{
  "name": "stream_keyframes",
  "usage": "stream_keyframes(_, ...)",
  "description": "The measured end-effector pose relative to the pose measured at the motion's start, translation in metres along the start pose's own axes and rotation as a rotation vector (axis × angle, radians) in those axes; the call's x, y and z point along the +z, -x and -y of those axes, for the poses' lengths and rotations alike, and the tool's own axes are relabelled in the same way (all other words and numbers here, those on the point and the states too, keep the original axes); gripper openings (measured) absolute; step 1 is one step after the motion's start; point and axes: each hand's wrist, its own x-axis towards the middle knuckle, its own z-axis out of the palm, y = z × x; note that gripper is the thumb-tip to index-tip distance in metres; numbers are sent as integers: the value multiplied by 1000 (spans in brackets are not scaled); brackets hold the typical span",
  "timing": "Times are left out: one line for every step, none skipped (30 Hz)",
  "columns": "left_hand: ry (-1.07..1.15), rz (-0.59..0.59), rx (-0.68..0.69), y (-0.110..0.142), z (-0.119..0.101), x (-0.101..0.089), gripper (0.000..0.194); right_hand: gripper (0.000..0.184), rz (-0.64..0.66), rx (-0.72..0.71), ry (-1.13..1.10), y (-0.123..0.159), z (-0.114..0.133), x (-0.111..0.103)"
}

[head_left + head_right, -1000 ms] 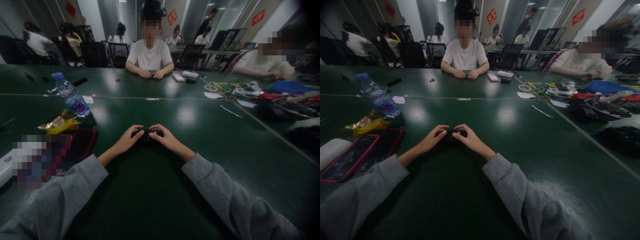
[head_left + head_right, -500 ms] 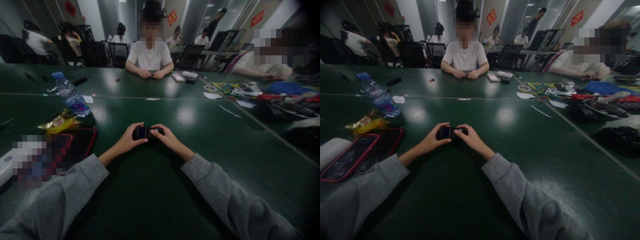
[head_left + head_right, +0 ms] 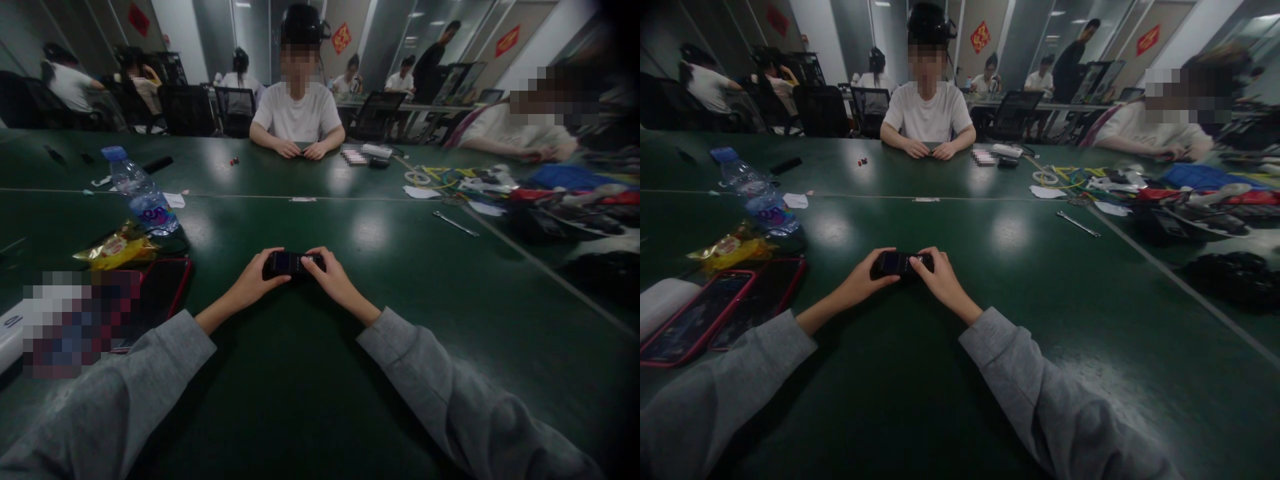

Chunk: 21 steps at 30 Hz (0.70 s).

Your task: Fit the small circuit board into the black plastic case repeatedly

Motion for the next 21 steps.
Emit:
stream_keyframes(2,-1,1,0,0,0,62,38,-15,-18,1,0,-1,1)
stream_keyframes(3,-4,3,-1,1,1,62,37,-28,-35,-2,0,-2,1)
stream_keyframes(1,-9,6,-1,1,1,62,36,-40,-51,-9,-1,-3,2)
stream_keyframes(-3,-19,10,-1,2,1,62,35,-52,-69,-19,-1,-3,2)
stream_keyframes(-8,-31,14,-2,3,1,62,35,-61,-90,-30,-1,-4,2)
stream_keyframes(-13,-40,20,-2,3,1,62,37,-65,-112,-39,-1,-4,2)
stream_keyframes(-16,-51,28,-2,4,1,62,40,-59,-134,-40,0,-5,1)
stream_keyframes(-18,-59,36,-3,4,1,62,46,-43,-158,-31,1,-5,0)
stream_keyframes(-17,-62,39,-3,4,1,62,52,-19,-185,-14,2,-5,-1)
stream_keyframes(-16,-63,41,-3,5,1,62,57,7,-213,8,3,-6,-2)
stream_keyframes(-15,-61,43,-3,5,1,63,59,32,-240,31,4,-7,-3)
stream_keyframes(-12,-59,45,-3,6,1,64,60,52,-264,50,5,-7,-4)
stream_keyframes(-8,-56,50,-3,7,1,65,59,63,-282,63,6,-8,-5)
stream_keyframes(-3,-54,55,-3,9,1,67,57,58,-295,67,7,-8,-5)
stream_keyframes(4,-53,62,-3,10,1,69,55,45,-300,62,8,-9,-5)
stream_keyframes(10,-53,66,-3,11,2,71,53,22,-302,47,8,-8,-5)
stream_keyframes(15,-53,69,-3,12,2,72,52,-11,-300,24,8,-8,-5)
stream_keyframes(16,-51,71,-4,13,2,72,52,-57,-296,-4,9,-7,-5)
stream_keyframes(15,-47,75,-4,13,2,71,51,-115,-289,-32,8,-6,-5)
stream_keyframes(14,-42,78,-4,13,1,69,51,-179,-277,-55,7,-6,-6)
stream_keyframes(12,-35,80,-3,12,1,67,51,-244,-263,-72,6,-7,-7)
